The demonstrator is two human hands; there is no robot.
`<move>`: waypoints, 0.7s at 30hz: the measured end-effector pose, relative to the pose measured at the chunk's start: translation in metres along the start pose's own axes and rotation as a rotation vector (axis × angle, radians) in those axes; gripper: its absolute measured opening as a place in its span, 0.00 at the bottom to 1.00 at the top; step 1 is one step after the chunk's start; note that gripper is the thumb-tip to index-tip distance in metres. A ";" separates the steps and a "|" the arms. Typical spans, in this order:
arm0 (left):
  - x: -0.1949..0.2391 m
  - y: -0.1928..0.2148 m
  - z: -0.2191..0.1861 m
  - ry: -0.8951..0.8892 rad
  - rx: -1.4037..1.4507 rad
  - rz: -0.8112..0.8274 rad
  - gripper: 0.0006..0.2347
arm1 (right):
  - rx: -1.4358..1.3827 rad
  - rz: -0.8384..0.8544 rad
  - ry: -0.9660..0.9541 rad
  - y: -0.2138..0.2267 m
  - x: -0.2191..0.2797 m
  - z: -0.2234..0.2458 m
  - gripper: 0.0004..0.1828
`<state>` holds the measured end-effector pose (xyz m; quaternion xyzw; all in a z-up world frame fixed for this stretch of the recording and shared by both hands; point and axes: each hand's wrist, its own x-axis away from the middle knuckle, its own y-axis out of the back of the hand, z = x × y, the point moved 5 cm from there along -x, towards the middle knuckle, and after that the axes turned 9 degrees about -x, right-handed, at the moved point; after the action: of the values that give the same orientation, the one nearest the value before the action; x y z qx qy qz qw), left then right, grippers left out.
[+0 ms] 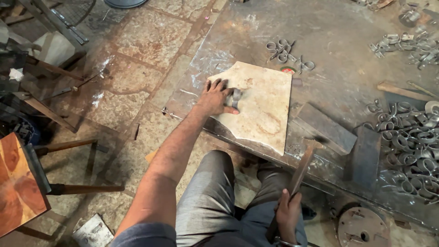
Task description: The person sits at a metal workbench and hammers small metal brackets flat on a stone plate one at a time, placing each worked piece aside and picking the next bracket from a pile on the bench.
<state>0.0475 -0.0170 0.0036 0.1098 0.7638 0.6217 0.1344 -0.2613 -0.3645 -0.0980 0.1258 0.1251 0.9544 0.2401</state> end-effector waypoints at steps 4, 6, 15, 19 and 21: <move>0.002 0.003 -0.001 0.007 0.010 0.015 0.44 | -0.029 0.001 -0.003 -0.001 -0.001 -0.003 0.17; 0.001 0.001 0.000 0.003 0.004 0.013 0.44 | -0.020 0.001 -0.010 -0.001 -0.001 -0.001 0.17; 0.002 0.010 0.002 -0.017 0.122 -0.053 0.46 | -0.051 0.040 -0.036 -0.003 -0.001 -0.001 0.17; -0.001 0.034 -0.001 0.046 0.368 -0.096 0.44 | -0.130 0.027 -0.090 -0.002 0.001 -0.006 0.17; 0.001 0.063 -0.022 0.120 0.289 -0.059 0.39 | -0.088 0.021 -0.049 -0.002 -0.001 -0.009 0.17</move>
<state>0.0387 -0.0239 0.0698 0.0681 0.8549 0.5064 0.0897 -0.2625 -0.3644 -0.1068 0.1399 0.0756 0.9581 0.2384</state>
